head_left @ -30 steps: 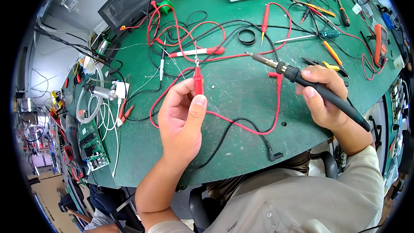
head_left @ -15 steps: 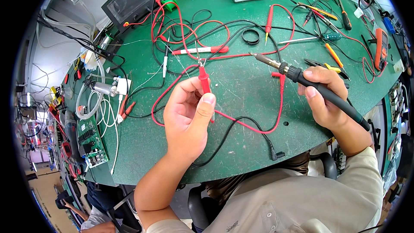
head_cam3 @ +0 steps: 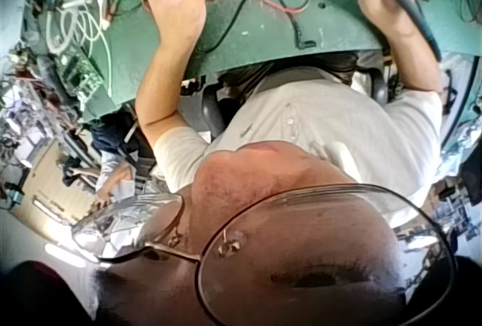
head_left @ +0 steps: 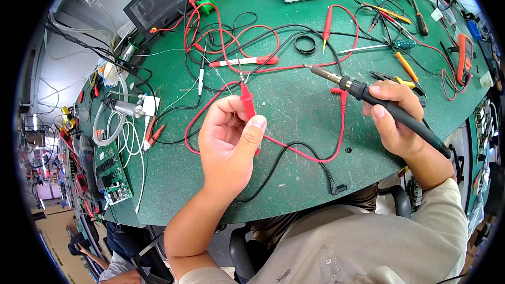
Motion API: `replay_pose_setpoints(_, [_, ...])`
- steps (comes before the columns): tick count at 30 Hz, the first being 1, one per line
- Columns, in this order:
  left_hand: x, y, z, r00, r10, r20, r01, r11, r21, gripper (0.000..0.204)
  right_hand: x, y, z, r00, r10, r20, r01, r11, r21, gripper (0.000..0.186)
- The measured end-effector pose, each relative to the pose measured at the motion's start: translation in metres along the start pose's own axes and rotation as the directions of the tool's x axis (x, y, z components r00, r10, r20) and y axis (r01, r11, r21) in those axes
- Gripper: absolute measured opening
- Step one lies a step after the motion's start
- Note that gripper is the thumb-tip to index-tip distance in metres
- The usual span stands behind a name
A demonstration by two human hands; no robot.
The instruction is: The person uses multimeter probes and a soldering iron to test and work on electronic components on a circuit board at a repair bench.
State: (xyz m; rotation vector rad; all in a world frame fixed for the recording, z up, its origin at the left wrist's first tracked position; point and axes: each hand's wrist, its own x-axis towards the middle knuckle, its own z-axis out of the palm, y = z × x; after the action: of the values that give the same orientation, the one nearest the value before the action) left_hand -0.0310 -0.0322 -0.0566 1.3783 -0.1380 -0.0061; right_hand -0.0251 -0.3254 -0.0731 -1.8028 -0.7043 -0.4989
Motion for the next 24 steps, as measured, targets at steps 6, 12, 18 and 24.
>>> replay_pose_setpoints(6, [0.001, -0.001, -0.001, 1.0, 0.006, 0.004, -0.006, 1.0, -0.012, 0.024, -0.001, 0.0, 0.0, 1.0, 0.006, -0.003, -0.006, 1.0, -0.013, 0.023])
replay_pose_setpoints(12, [0.005, -0.011, -0.008, 0.978, 0.185, 0.096, -0.209, 0.855, 0.475, 0.027, 0.001, -0.002, -0.001, 1.0, 0.012, 0.009, -0.012, 1.0, 0.001, 0.023])
replay_pose_setpoints(18, [0.007, -0.018, -0.01, 0.874, 0.307, 0.378, -0.466, 0.307, 0.829, 0.03, 0.0, -0.001, -0.004, 1.0, 0.0, 0.017, 0.0, 0.999, 0.043, 0.027])
replay_pose_setpoints(24, [0.005, -0.018, -0.007, 0.874, 0.277, 0.398, -0.459, 0.205, 0.864, 0.032, -0.001, -0.001, -0.003, 0.999, 0.027, 0.019, -0.028, 0.999, 0.026, 0.026])
